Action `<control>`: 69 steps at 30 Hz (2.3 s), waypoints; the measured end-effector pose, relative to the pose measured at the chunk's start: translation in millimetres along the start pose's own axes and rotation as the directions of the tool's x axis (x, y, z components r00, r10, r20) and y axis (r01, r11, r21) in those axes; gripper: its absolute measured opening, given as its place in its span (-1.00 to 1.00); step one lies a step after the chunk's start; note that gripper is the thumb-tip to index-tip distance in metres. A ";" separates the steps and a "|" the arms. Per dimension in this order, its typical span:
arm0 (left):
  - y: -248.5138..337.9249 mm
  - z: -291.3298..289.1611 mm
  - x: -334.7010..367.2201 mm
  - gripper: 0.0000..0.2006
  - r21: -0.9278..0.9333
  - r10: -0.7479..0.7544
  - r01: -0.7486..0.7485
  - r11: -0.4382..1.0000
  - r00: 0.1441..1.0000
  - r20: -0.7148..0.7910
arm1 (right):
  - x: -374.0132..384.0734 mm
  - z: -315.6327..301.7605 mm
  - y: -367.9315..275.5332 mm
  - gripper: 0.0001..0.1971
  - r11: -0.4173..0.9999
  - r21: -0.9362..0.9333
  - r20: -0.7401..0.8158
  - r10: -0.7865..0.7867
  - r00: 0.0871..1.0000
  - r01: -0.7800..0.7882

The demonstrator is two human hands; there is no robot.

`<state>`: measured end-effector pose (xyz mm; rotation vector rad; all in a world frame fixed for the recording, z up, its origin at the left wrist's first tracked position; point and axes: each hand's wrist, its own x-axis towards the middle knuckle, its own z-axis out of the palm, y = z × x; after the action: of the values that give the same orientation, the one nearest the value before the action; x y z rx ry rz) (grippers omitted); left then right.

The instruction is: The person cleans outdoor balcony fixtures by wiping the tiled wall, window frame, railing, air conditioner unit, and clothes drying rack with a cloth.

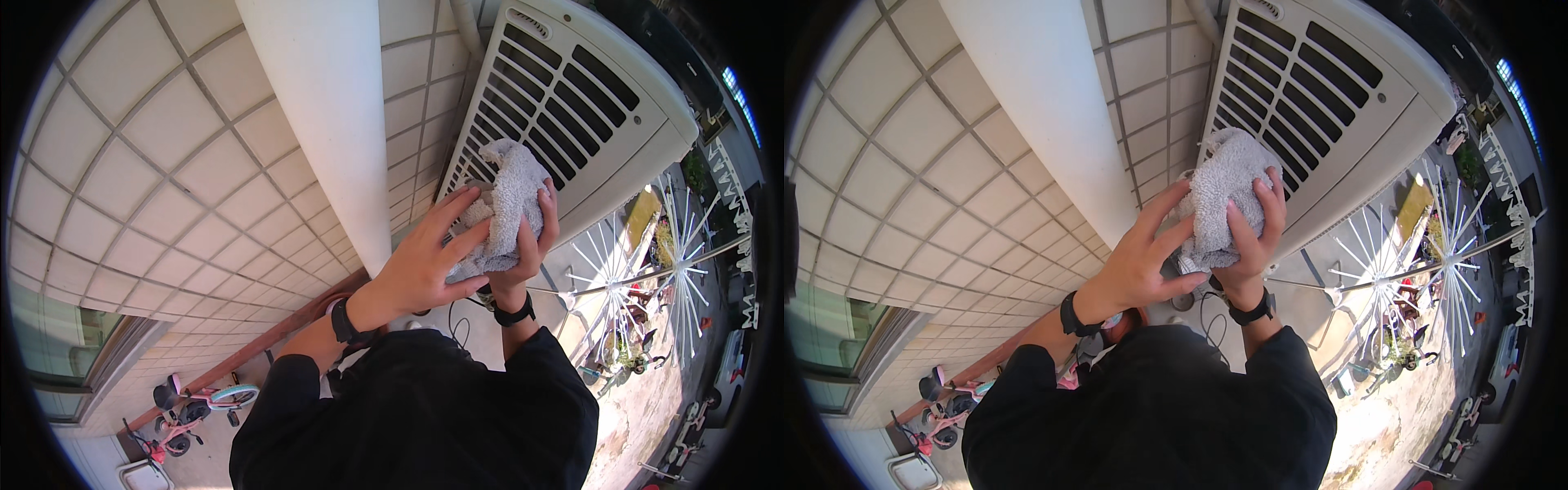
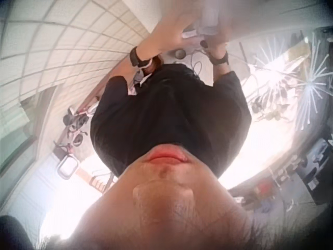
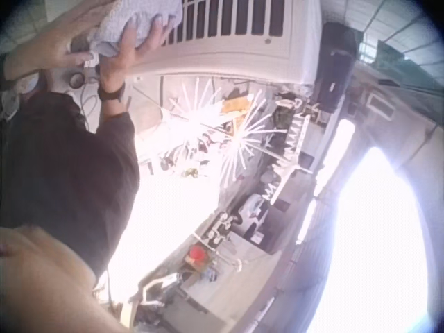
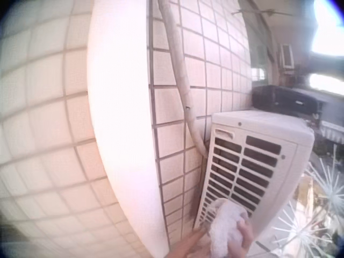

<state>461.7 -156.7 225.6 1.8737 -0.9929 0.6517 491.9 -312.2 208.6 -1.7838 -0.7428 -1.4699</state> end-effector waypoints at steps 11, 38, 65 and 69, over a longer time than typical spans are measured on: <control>-6.7 127.3 67.9 -0.29 -0.100 0.111 -0.121 0.988 0.989 -0.101 | -8.2 -96.0 77.9 -0.65 0.910 -0.413 0.030 -0.035 0.999 0.044; -55.8 144.3 30.3 -0.54 -0.054 0.112 -0.105 0.993 0.983 0.145 | -151.5 -95.2 101.2 -0.43 0.876 -0.482 0.164 0.117 0.980 -0.024; -57.6 155.1 26.3 -0.53 -0.452 -0.022 0.082 0.889 0.990 0.137 | -105.8 -71.2 47.4 -0.66 0.608 -0.789 0.087 0.243 0.966 -0.082; -67.9 162.1 23.8 -0.56 -0.376 0.072 -0.023 0.927 0.990 0.117 | -141.7 -63.3 63.4 -0.62 0.591 -0.796 -0.037 0.166 0.985 -0.130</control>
<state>538.2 -289.8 136.7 1.5713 -1.1605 0.3396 478.1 -400.4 66.8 -2.4550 0.1413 -1.8006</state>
